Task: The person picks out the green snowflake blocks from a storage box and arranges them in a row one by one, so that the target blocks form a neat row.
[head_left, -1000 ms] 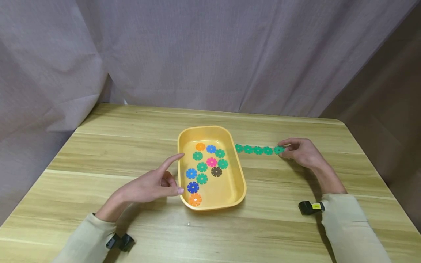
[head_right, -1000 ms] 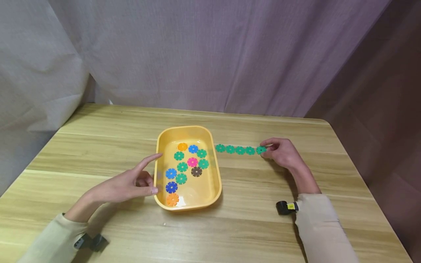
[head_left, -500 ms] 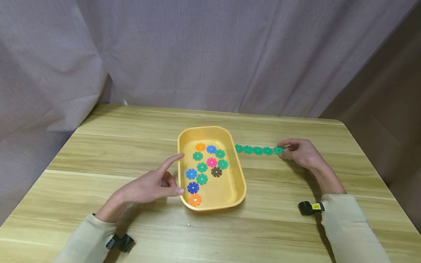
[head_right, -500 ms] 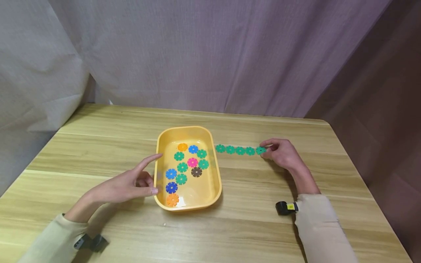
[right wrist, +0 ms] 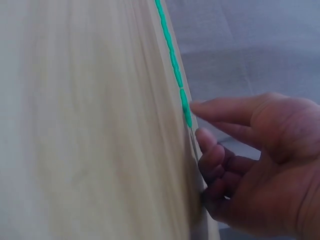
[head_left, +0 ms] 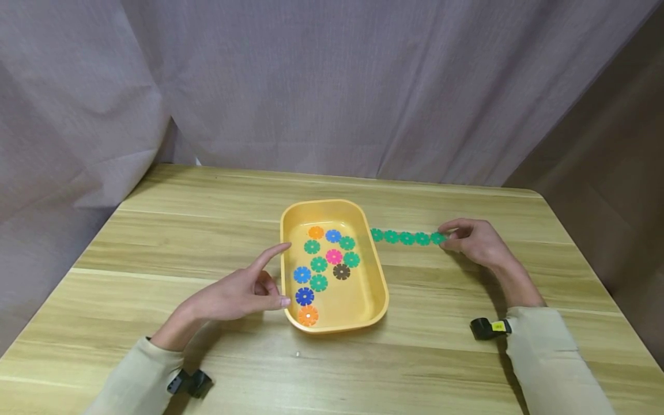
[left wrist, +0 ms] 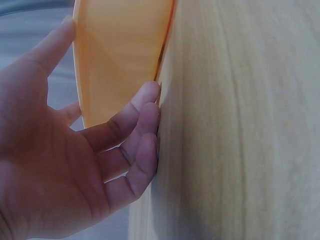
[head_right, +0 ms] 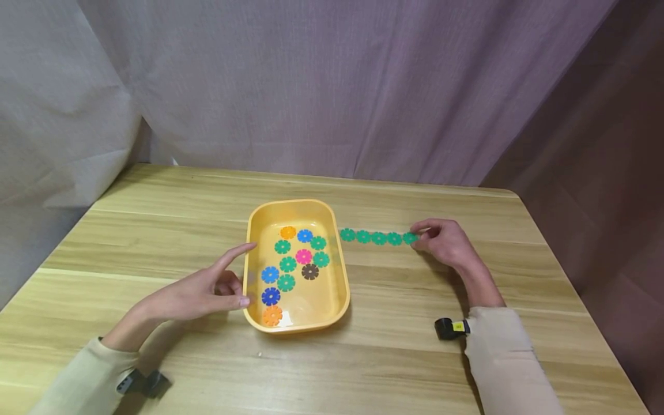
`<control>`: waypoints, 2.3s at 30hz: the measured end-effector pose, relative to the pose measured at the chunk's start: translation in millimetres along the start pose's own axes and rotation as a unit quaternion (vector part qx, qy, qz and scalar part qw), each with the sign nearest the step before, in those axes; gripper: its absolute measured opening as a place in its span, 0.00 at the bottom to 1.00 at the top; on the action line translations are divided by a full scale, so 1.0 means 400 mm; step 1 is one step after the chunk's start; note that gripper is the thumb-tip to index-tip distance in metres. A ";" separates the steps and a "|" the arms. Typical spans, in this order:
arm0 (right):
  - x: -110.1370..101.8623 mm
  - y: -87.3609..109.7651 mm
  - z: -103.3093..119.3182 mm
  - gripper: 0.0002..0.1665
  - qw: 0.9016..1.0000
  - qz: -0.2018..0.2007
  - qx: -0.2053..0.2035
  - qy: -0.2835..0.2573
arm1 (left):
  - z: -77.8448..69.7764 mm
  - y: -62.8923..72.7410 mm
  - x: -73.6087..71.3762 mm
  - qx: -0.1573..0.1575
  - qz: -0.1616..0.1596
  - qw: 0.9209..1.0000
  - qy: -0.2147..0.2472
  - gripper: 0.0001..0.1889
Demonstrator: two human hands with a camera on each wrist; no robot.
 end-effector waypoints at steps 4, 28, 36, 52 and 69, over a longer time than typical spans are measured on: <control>-0.016 0.005 0.006 0.26 1.000 -0.010 -0.005 -0.011 | 0.000 0.001 0.000 -0.002 0.001 1.000 -0.001 0.54; 0.074 0.102 0.368 0.15 0.986 0.001 -0.149 -0.074 | -0.002 0.002 0.002 -0.007 0.000 1.000 -0.001 0.54; 0.156 0.110 0.419 0.12 0.980 0.047 -0.174 -0.087 | -0.002 -0.001 0.003 -0.009 0.002 1.000 0.003 0.54; 0.266 0.135 0.493 0.14 0.970 0.099 -0.219 -0.031 | 0.003 -0.003 0.000 -0.016 -0.002 1.000 0.002 0.54; 0.358 0.130 0.543 0.15 0.952 0.175 -0.246 0.046 | 0.002 -0.011 0.003 -0.018 0.002 1.000 0.007 0.54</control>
Point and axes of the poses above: each hand's wrist, its own y-axis away from the middle knuckle, its own x-axis out of the palm, z = x × y, the point moved 8 cm from there along -y, towards the middle knuckle
